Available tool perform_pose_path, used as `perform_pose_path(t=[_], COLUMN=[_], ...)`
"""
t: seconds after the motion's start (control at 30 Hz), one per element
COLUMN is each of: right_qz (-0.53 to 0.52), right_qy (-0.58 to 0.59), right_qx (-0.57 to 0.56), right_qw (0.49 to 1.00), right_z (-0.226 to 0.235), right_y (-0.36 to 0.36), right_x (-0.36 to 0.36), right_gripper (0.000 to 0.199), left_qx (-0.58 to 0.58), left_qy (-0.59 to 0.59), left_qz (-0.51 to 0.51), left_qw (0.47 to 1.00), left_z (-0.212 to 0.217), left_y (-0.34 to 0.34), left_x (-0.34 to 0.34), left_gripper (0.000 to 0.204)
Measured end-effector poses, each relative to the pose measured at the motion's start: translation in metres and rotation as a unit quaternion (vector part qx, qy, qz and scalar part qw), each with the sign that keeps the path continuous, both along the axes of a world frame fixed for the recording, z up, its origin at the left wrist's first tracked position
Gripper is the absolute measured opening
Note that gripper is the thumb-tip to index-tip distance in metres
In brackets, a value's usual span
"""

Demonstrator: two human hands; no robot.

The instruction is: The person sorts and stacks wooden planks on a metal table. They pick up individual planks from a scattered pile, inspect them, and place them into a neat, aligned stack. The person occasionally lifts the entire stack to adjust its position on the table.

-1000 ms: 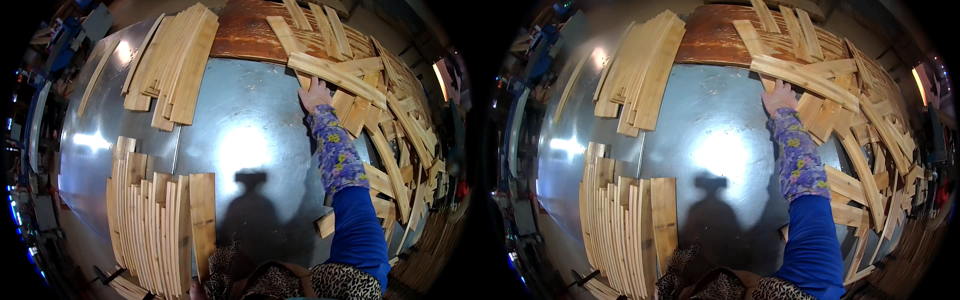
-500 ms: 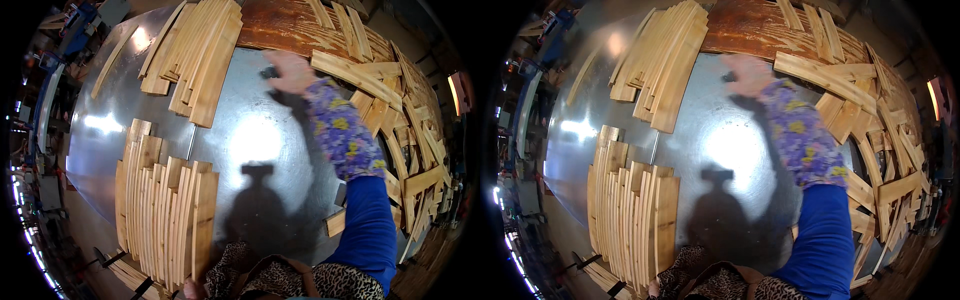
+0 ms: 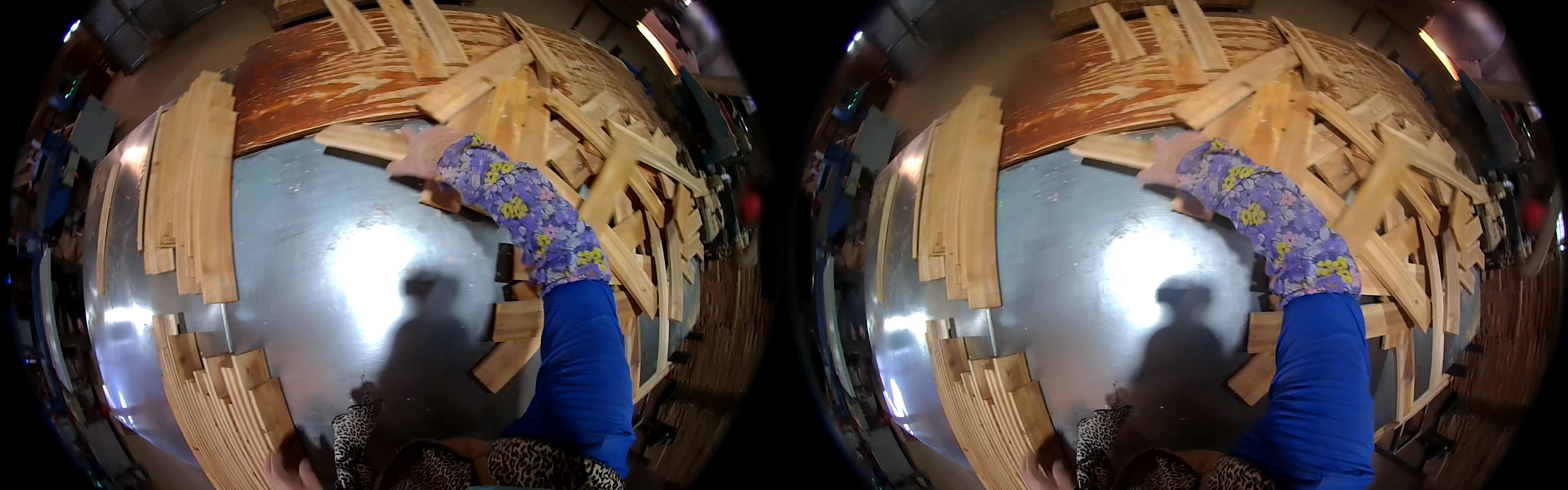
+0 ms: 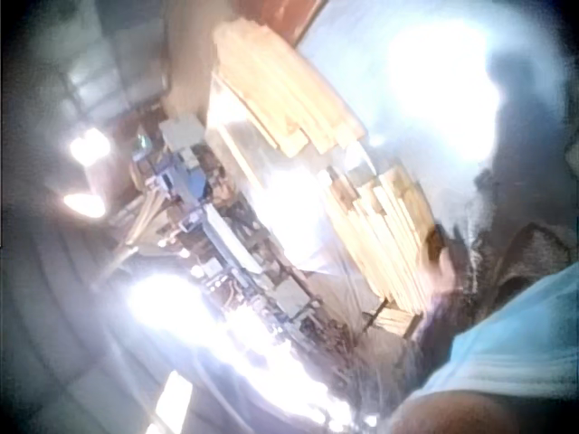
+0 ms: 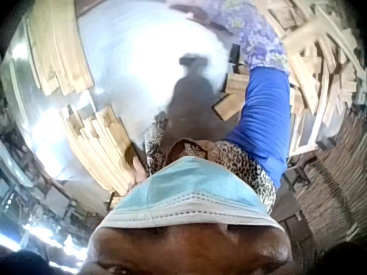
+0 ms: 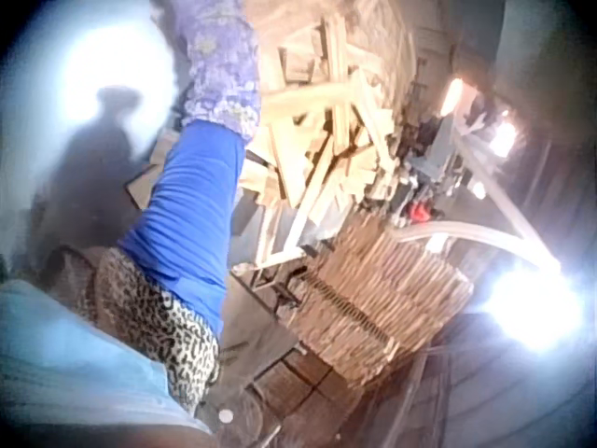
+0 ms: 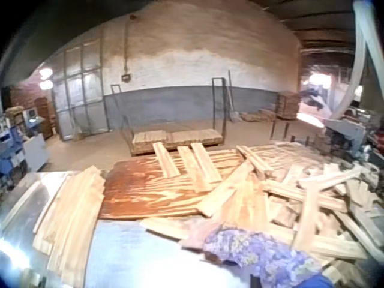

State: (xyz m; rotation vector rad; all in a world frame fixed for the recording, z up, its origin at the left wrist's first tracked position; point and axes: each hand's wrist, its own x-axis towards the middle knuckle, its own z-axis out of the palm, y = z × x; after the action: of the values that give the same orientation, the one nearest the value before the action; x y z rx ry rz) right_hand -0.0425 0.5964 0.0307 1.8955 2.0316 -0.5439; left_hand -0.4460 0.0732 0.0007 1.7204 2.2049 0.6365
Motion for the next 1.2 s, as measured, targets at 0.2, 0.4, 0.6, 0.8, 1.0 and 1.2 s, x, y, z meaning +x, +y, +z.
perform_pose_path(t=[0.2,0.4,0.6,0.8,1.0,1.2], right_qz=[-0.136,-0.336,-0.392,-0.456,-0.495,-0.378], right_qy=[0.203,0.235,0.336,0.351,0.641,0.468], right_qx=[-0.045,0.197,0.276,0.267,0.097,0.096], right_qw=[0.969,0.89,0.811,0.773,0.578,0.793], right_z=[0.059,-0.004,-0.071,-0.082,-0.065,-0.06], right_y=[-0.034,-0.037,-0.046,-0.048,-0.082,-0.229], right_x=[0.117,0.29,0.298,0.298,0.238,0.161], right_gripper=[0.12,0.116,0.103,0.1,0.059,0.059], left_qx=[0.092,0.295,-0.002,-0.232,-0.202,-0.263], left_qy=[-0.059,-0.022,0.128,-0.003,-0.095,-0.086], left_qz=[-0.292,-0.345,-0.254,-0.375,-0.258,-0.195], left_qw=[0.95,0.891,0.959,0.897,0.94,0.941], left_z=[0.009,-0.009,-0.038,-0.016,-0.045,-0.003], left_y=[0.268,0.513,0.616,0.568,0.478,0.29], left_x=[0.121,0.328,0.399,0.412,0.365,0.297], left_gripper=[0.051,0.074,0.099,0.089,0.101,0.09])
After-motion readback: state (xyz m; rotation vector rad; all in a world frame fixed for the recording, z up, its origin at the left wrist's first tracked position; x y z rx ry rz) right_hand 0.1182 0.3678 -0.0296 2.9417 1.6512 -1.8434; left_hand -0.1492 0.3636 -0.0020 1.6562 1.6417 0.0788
